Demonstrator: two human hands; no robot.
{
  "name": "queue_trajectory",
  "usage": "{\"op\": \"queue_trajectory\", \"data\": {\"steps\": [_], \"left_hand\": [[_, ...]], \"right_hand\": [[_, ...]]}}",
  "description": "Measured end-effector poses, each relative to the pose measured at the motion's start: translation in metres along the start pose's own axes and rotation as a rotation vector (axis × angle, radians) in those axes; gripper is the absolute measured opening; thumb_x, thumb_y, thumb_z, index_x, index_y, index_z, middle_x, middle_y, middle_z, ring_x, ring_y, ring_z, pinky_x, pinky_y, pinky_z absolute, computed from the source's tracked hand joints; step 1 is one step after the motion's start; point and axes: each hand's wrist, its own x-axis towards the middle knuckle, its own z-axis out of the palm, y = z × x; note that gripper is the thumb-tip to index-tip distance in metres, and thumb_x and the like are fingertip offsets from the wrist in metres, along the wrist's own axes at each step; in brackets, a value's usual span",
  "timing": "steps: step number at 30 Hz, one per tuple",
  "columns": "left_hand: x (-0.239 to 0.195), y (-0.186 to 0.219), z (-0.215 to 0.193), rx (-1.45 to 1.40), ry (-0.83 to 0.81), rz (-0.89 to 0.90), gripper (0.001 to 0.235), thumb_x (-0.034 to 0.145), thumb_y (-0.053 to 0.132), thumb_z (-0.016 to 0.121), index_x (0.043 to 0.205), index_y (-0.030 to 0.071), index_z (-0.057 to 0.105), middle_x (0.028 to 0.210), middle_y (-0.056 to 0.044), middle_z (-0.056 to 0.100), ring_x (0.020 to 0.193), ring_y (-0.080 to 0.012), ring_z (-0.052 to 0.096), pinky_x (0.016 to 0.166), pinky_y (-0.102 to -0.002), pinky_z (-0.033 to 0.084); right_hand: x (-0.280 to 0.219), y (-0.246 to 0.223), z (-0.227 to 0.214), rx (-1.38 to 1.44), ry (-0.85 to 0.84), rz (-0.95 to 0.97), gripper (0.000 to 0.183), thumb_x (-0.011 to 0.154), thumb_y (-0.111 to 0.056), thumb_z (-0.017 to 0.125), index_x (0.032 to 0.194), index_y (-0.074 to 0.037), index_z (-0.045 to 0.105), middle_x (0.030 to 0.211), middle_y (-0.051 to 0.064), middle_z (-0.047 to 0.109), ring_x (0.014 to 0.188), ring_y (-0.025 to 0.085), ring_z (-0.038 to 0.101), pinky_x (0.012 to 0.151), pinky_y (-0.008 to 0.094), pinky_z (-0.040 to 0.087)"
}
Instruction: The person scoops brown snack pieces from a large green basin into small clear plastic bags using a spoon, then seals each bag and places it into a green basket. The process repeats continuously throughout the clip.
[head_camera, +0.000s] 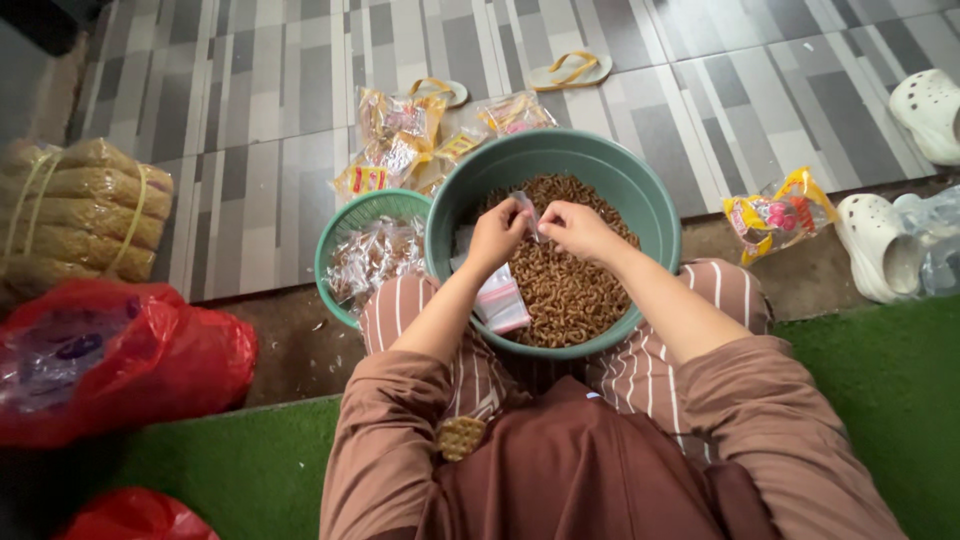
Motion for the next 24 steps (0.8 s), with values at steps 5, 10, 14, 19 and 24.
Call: {"op": "queue_trajectory", "data": {"steps": [5, 10, 14, 19, 24], "left_hand": [[0.012, -0.007, 0.004, 0.006, -0.050, 0.001, 0.023, 0.096, 0.025, 0.069, 0.092, 0.002, 0.069, 0.071, -0.004, 0.068, 0.063, -0.0087, 0.060, 0.058, -0.028, 0.049], [0.033, -0.010, -0.001, -0.115, -0.178, -0.096, 0.023, 0.095, 0.024, 0.070, 0.089, 0.002, 0.068, 0.071, 0.000, 0.065, 0.063, -0.0070, 0.055, 0.056, -0.027, 0.045], [0.035, -0.023, -0.002, -0.181, -0.190, -0.001, 0.024, 0.097, 0.027, 0.066, 0.091, 0.004, 0.066, 0.075, 0.001, 0.067, 0.070, -0.0065, 0.058, 0.064, -0.026, 0.048], [0.033, -0.023, 0.010, 0.169, 0.017, 0.044, 0.021, 0.090, 0.026, 0.068, 0.095, 0.006, 0.069, 0.073, -0.011, 0.067, 0.062, -0.0218, 0.063, 0.063, -0.036, 0.051], [0.035, -0.005, 0.018, 0.259, 0.071, 0.012, 0.020, 0.090, 0.026, 0.066, 0.091, 0.006, 0.067, 0.075, -0.017, 0.068, 0.067, -0.0339, 0.067, 0.064, -0.044, 0.051]], "right_hand": [[0.007, -0.001, 0.002, -0.198, 0.132, -0.099, 0.016, 0.094, -0.019, 0.072, 0.096, -0.004, 0.067, 0.076, 0.007, 0.067, 0.067, 0.011, 0.057, 0.059, 0.030, 0.045], [0.019, -0.001, -0.001, -0.164, 0.172, -0.089, 0.018, 0.093, -0.022, 0.075, 0.093, -0.005, 0.068, 0.080, 0.007, 0.072, 0.070, 0.011, 0.061, 0.065, 0.033, 0.049], [0.024, 0.003, -0.001, -0.117, 0.097, -0.147, 0.017, 0.098, -0.023, 0.063, 0.098, -0.007, 0.063, 0.083, 0.007, 0.072, 0.075, 0.015, 0.067, 0.068, 0.034, 0.053], [0.031, 0.007, 0.013, -0.450, 0.241, -0.223, 0.015, 0.103, -0.020, 0.057, 0.101, -0.006, 0.062, 0.090, 0.020, 0.070, 0.086, 0.039, 0.067, 0.070, 0.047, 0.050], [0.033, -0.009, 0.001, -0.435, 0.519, -0.092, 0.013, 0.098, -0.021, 0.062, 0.096, -0.008, 0.064, 0.084, 0.017, 0.070, 0.083, 0.040, 0.068, 0.069, 0.050, 0.052]]}}
